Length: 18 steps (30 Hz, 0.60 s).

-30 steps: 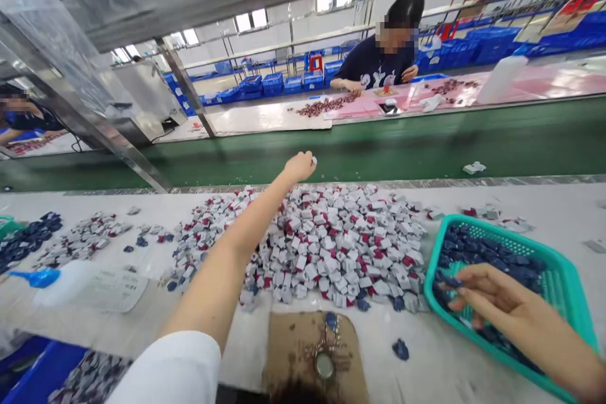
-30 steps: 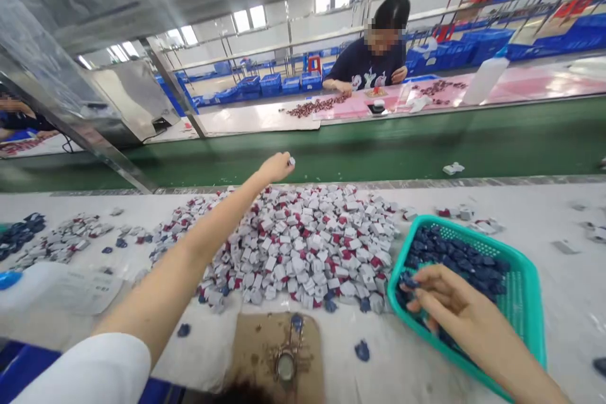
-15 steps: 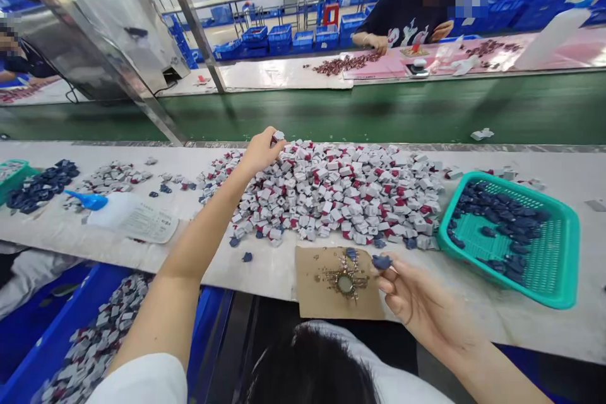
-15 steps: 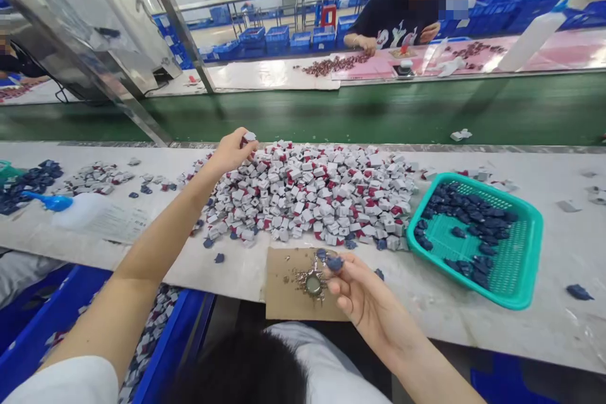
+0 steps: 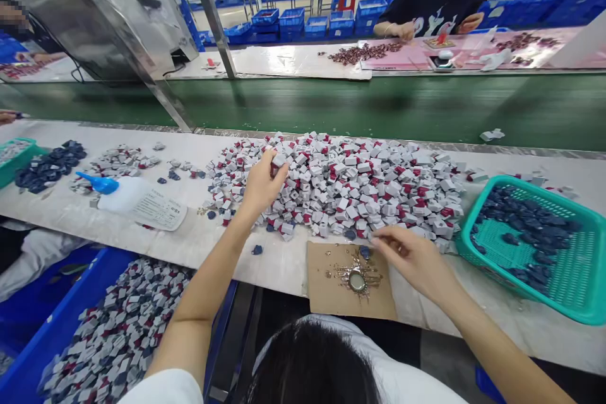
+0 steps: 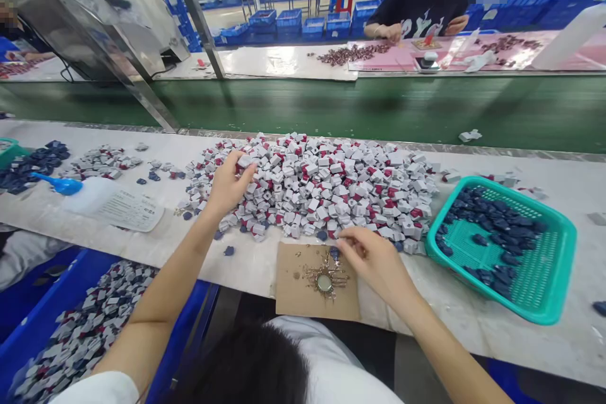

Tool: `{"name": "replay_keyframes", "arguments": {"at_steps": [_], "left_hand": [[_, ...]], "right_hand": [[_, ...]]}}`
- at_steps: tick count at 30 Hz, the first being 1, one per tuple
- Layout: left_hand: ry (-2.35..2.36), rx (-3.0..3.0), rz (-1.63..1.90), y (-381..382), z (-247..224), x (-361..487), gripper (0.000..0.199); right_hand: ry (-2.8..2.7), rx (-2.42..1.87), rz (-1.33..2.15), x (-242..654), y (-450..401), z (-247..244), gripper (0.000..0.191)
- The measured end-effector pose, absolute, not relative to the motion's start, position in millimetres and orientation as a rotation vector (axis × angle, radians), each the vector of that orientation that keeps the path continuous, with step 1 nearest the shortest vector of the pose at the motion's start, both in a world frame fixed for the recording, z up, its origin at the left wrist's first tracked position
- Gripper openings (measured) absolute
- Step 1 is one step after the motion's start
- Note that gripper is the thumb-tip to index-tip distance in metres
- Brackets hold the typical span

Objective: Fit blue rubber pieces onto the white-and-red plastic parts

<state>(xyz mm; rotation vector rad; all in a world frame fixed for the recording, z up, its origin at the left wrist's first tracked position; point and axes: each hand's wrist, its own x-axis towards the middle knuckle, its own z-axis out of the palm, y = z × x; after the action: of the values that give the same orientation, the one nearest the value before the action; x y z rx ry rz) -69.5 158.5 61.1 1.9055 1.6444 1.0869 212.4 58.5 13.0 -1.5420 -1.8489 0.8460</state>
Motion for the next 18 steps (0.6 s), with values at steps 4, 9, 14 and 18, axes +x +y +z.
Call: {"name": "replay_keyframes", "arguments": {"at_steps": [4, 9, 14, 18], "left_hand": [[1.582, 1.724, 1.330, 121.4, 50.3, -60.0, 0.018], [1.573, 1.533, 1.323, 83.2, 36.1, -60.9, 0.019], [1.601, 1.491, 1.307, 76.6, 28.8, -73.9, 0.019], [1.547, 1.458, 1.318, 76.4, 31.8, -67.7, 0.019]], "right_hand": [[-2.352, -1.526, 0.605, 192.5, 73.3, 7.0, 0.017], [-2.779, -1.542, 0.309, 167.6, 84.5, 21.1, 0.013], [-3.024, -1.532, 0.157, 160.5, 92.5, 35.2, 0.007], [-3.094, -1.432, 0.134, 165.0, 97.3, 32.8, 0.009]]}}
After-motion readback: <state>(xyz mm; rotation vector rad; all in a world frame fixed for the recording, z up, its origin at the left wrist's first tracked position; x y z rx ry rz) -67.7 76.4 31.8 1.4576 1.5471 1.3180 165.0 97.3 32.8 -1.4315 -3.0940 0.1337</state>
